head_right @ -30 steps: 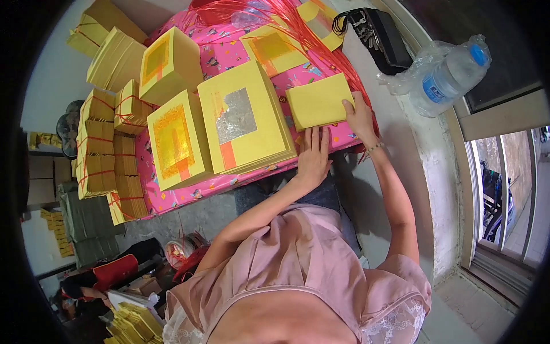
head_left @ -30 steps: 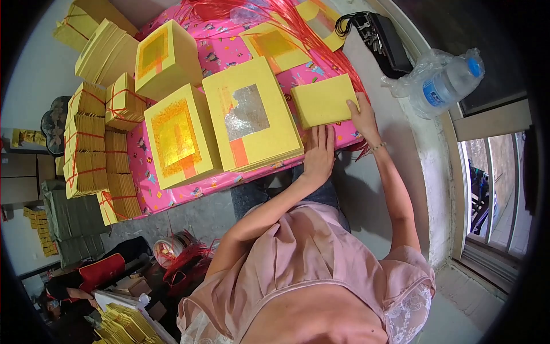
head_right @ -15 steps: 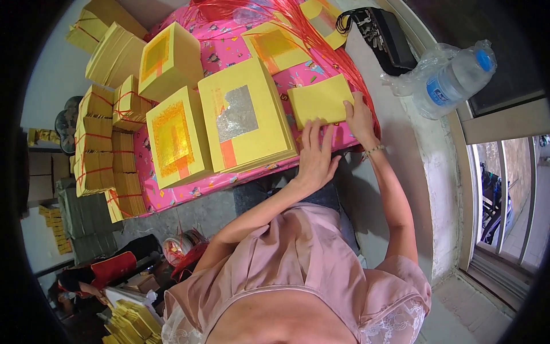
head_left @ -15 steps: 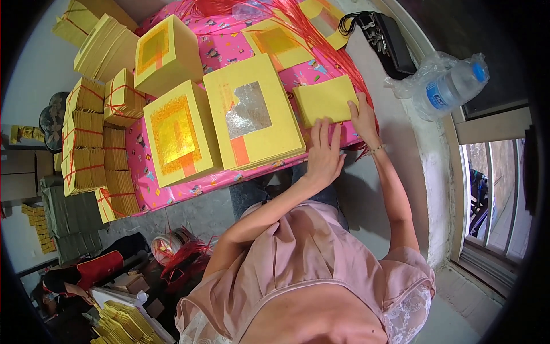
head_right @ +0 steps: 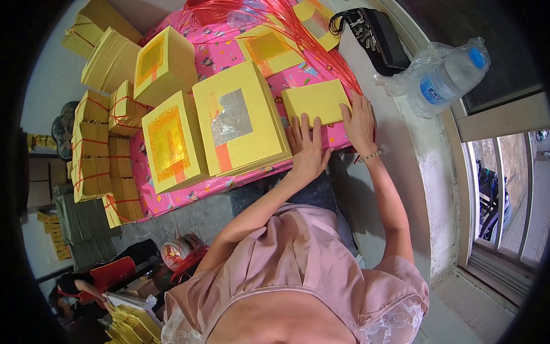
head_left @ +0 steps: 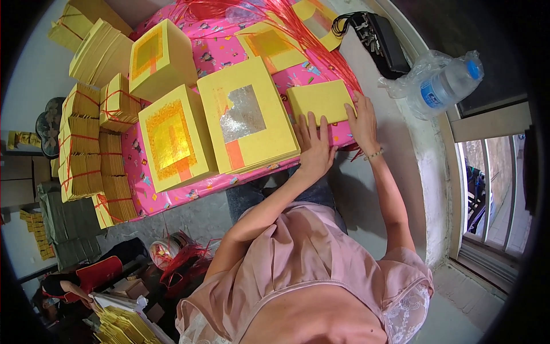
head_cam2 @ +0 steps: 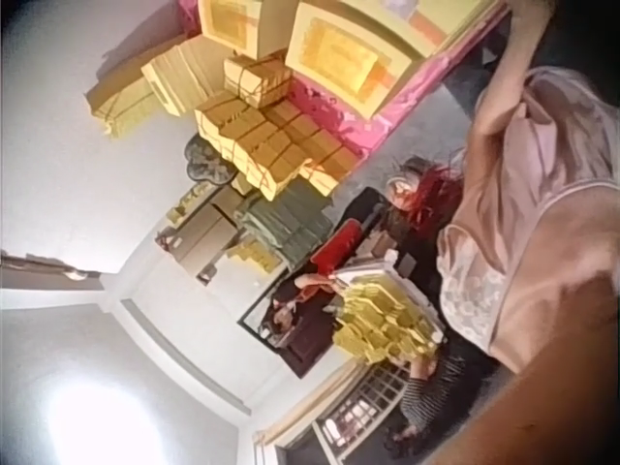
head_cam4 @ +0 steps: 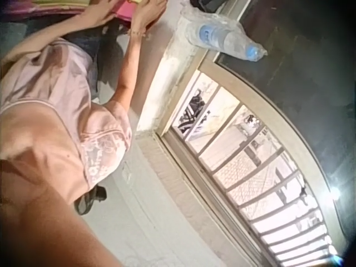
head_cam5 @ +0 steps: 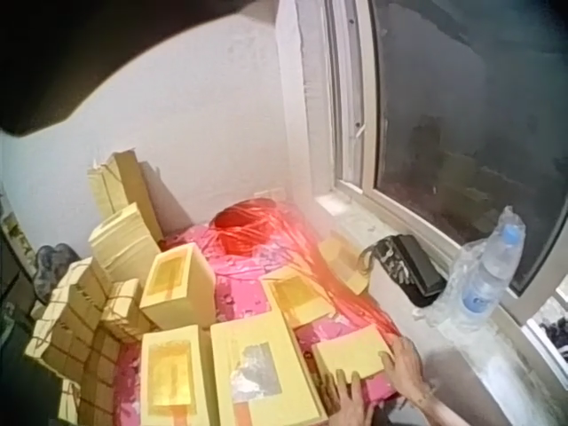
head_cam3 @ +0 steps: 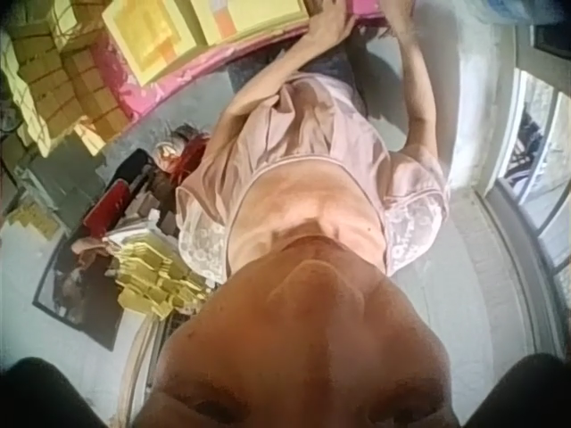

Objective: Counting, stacking, and bundling stacks of yellow joss paper using red string.

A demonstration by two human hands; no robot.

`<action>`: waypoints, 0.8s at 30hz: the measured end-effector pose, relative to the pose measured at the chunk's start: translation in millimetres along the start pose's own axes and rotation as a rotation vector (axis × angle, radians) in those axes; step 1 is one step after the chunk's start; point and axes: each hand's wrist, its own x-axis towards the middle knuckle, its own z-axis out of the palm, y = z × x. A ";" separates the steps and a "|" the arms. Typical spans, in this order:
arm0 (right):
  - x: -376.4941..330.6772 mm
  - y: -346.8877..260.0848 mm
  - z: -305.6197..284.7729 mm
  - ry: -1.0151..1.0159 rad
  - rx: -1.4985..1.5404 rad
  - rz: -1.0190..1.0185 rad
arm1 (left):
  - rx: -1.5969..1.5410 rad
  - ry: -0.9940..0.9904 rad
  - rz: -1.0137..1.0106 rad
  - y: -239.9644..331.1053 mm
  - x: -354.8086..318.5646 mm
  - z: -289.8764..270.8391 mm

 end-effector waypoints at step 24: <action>-23.8 -2.4 5.8 -0.067 0.332 0.252 | -0.158 0.115 -0.022 -2.4 9.7 3.1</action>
